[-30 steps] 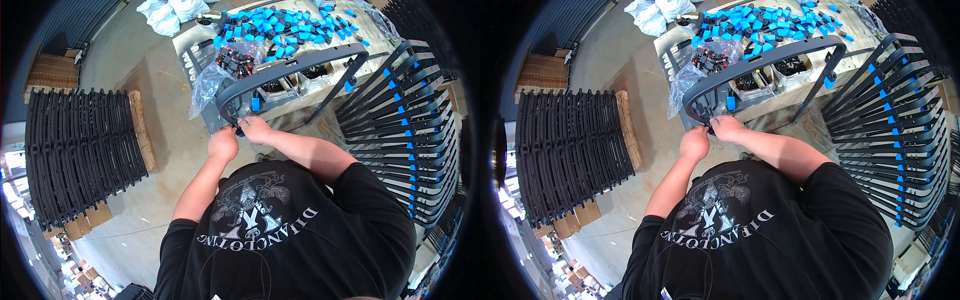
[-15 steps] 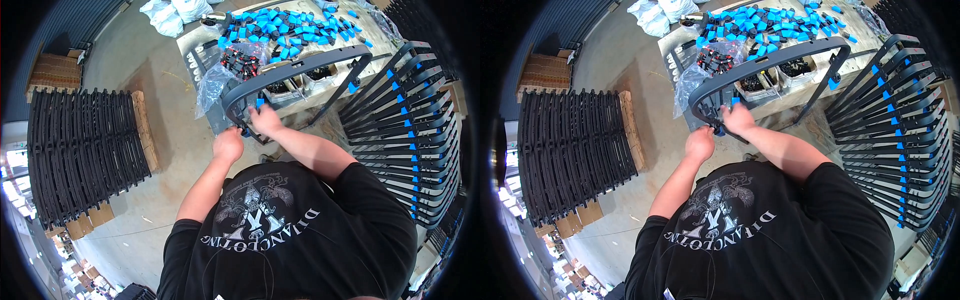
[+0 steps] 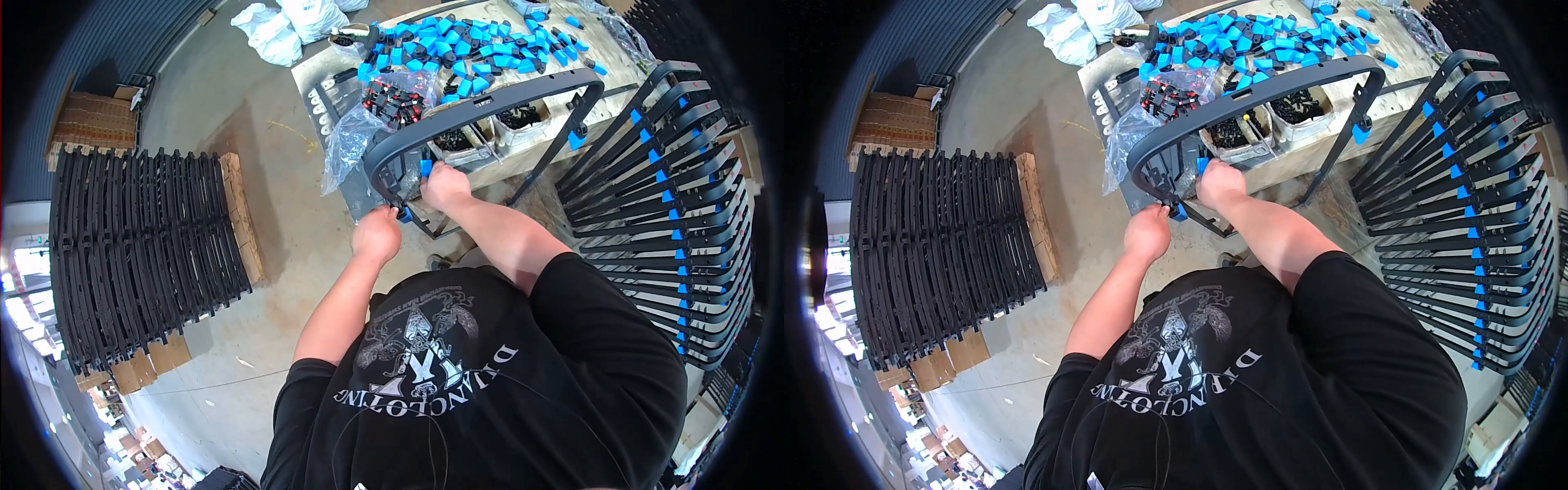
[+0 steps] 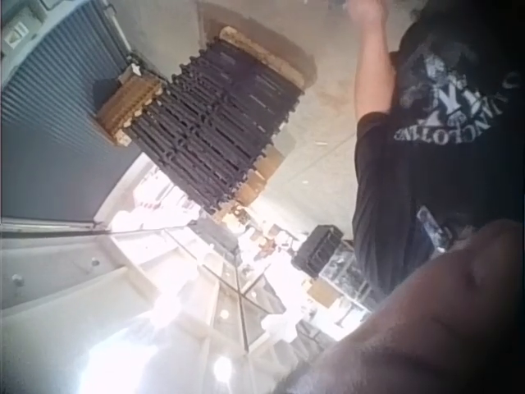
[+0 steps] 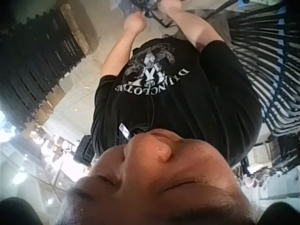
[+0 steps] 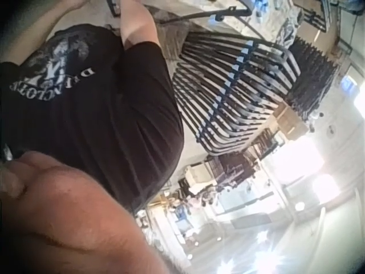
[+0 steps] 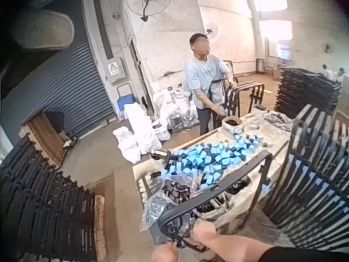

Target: Assembling blue plastic caps and metal components onto a black metal chair or cart frame in a factory setting.

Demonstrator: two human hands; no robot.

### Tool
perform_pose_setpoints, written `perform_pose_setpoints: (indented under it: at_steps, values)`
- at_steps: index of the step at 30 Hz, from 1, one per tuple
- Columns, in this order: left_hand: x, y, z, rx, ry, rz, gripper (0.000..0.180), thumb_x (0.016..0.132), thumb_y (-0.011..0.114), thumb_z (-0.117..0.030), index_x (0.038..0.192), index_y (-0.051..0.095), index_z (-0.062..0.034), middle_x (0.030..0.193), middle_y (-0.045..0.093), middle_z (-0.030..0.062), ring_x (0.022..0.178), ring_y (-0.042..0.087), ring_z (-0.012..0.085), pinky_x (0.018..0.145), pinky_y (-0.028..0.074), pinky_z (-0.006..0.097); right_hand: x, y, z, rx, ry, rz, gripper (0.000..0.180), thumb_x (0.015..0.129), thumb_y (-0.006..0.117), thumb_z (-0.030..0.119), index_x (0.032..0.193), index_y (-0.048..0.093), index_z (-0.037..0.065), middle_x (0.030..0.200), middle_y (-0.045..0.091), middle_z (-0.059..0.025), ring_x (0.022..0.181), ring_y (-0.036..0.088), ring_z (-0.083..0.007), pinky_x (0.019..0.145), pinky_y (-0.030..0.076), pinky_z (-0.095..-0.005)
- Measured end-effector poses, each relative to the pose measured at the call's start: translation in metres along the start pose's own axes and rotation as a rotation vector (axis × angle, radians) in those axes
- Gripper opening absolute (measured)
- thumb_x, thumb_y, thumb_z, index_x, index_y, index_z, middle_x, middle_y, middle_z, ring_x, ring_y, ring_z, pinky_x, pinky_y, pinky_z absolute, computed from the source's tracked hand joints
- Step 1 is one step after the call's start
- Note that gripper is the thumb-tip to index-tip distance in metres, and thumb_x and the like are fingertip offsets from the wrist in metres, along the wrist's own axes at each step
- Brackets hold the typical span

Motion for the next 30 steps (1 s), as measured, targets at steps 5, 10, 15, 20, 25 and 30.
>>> perform_pose_setpoints:
  at_steps: [5, 10, 15, 20, 25, 30]
  values:
    - [0.003, 0.001, 0.001, -0.013, 0.009, -0.004, 0.037, 0.106, 0.044, -0.031, 0.115, 0.066, -0.0035, 0.113, 0.068, 0.0253, 0.106, 0.064, 0.0448, 0.091, 0.051, 0.053, 0.001, -0.008, 0.013, -0.121, -0.181, -0.001, 0.037, 0.096, 0.051, 0.02, 0.131, 0.054, 0.005, 0.12, 0.066, -0.0214, 0.11, 0.068, -0.0375, 0.092, 0.056, -0.0448]
    - [0.0, -0.002, -0.002, -0.039, 0.023, -0.023, 0.037, 0.106, 0.045, -0.031, 0.112, 0.067, -0.002, 0.111, 0.068, 0.0264, 0.105, 0.064, 0.0458, 0.09, 0.051, 0.053, 0.018, 0.008, 0.007, -0.174, -0.231, 0.031, 0.043, 0.094, 0.05, 0.014, 0.137, 0.052, 0.012, 0.115, 0.065, -0.0227, 0.105, 0.068, -0.0374, 0.088, 0.056, -0.0467]
    - [-0.003, 0.004, 0.001, -0.04, 0.002, -0.061, 0.037, 0.106, 0.045, -0.032, 0.109, 0.066, -0.0014, 0.106, 0.069, 0.0257, 0.102, 0.064, 0.046, 0.088, 0.051, 0.054, 0.005, 0.009, -0.002, -0.1, -0.256, -0.008, 0.034, 0.1, 0.045, 0.013, 0.133, 0.051, 0.006, 0.121, 0.063, -0.0244, 0.11, 0.066, -0.0383, 0.09, 0.056, -0.0469]
    - [0.0, 0.01, 0.001, -0.087, 0.018, -0.07, 0.037, 0.105, 0.046, -0.032, 0.108, 0.066, -0.0015, 0.101, 0.07, 0.0245, 0.098, 0.065, 0.0458, 0.086, 0.051, 0.053, 0.02, 0.021, -0.017, 0.106, -0.256, -0.066, 0.038, 0.097, 0.05, 0.011, 0.134, 0.047, 0.002, 0.121, 0.059, -0.0286, 0.111, 0.064, -0.0419, 0.093, 0.054, -0.0499]
    - [0.002, 0.01, 0.002, -0.106, -0.024, -0.058, 0.035, 0.105, 0.047, -0.033, 0.105, 0.065, -0.0027, 0.106, 0.069, 0.0255, 0.101, 0.065, 0.046, 0.087, 0.051, 0.055, -0.016, 0.024, -0.023, 0.289, -0.33, -0.208, 0.056, 0.087, 0.069, 0.013, 0.135, 0.045, 0.001, 0.125, 0.053, -0.028, 0.109, 0.06, -0.0464, 0.094, 0.052, -0.0497]
    - [-0.001, 0.008, 0.003, -0.095, -0.018, -0.113, 0.035, 0.105, 0.047, -0.032, 0.107, 0.065, -0.0027, 0.103, 0.07, 0.0255, 0.1, 0.065, 0.0456, 0.085, 0.051, 0.054, -0.056, -0.064, -0.025, 0.24, -0.591, -0.62, 0.049, 0.084, 0.072, 0.019, 0.125, 0.052, 0.001, 0.118, 0.056, -0.0212, 0.107, 0.061, -0.0415, 0.091, 0.051, -0.0506]
Point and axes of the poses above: each hand's wrist, its own x-axis towards the middle knuckle, its own y-axis out of the palm, z = x × y, the point moved 3 cm from there along x, towards the middle knuckle
